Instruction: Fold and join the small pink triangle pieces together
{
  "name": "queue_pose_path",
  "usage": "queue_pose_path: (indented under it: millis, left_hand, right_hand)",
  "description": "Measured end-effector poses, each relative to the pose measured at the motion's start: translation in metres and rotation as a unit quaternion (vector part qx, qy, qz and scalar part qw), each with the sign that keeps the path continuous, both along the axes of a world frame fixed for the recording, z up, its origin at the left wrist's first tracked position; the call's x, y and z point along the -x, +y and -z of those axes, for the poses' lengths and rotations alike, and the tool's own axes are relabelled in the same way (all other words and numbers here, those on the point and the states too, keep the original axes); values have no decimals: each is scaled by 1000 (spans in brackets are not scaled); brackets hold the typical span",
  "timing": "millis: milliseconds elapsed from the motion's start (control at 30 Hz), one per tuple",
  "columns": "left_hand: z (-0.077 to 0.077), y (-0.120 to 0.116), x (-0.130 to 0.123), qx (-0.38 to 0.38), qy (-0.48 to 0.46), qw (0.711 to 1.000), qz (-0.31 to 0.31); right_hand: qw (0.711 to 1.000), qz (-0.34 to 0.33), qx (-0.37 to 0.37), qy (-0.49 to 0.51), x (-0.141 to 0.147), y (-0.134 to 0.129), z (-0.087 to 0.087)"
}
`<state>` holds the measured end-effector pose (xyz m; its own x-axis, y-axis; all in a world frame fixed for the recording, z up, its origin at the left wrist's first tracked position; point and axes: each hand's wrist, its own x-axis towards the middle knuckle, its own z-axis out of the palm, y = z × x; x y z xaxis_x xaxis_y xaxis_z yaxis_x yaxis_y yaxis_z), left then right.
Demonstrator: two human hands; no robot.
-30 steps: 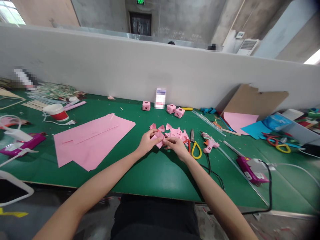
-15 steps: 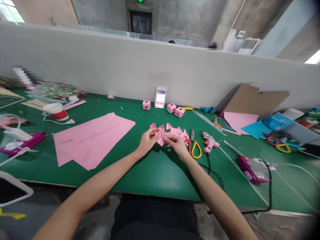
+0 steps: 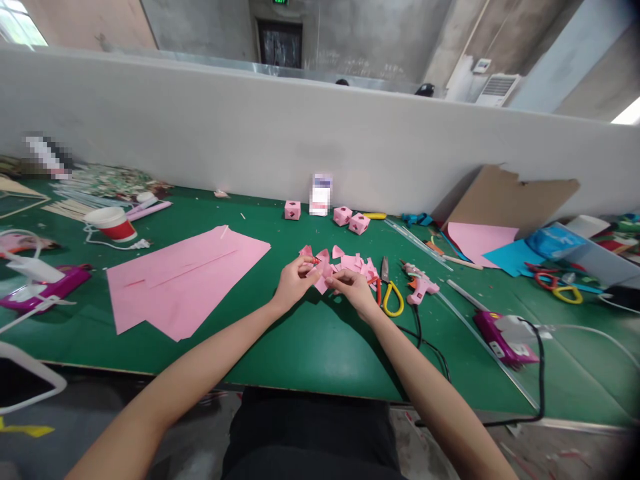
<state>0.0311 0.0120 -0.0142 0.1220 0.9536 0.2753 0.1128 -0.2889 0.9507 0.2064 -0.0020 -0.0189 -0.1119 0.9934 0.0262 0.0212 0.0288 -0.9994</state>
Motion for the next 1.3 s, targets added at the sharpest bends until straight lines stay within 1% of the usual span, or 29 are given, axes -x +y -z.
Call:
queue_pose_path:
  millis: [300, 600, 833, 1100, 1300]
  left_hand:
    - [-3, -3, 0, 0, 2, 1000, -6]
    - [-2, -1, 0, 3, 15, 1000, -12]
    - [0, -2, 0, 13, 6, 1000, 11]
    - [3, 0, -1, 1, 0, 1000, 8]
    - [4, 3, 0, 52, -46, 997, 14]
  right_hand:
    - [1000, -3, 3, -1, 0, -1, -2]
    - [1000, -2, -4, -10, -1, 1, 3]
    - [1000, -3, -5, 0, 0, 0, 1]
    - [1000, -7, -13, 4, -1, 1, 4]
    - [999, -30, 12, -8, 0, 1, 4]
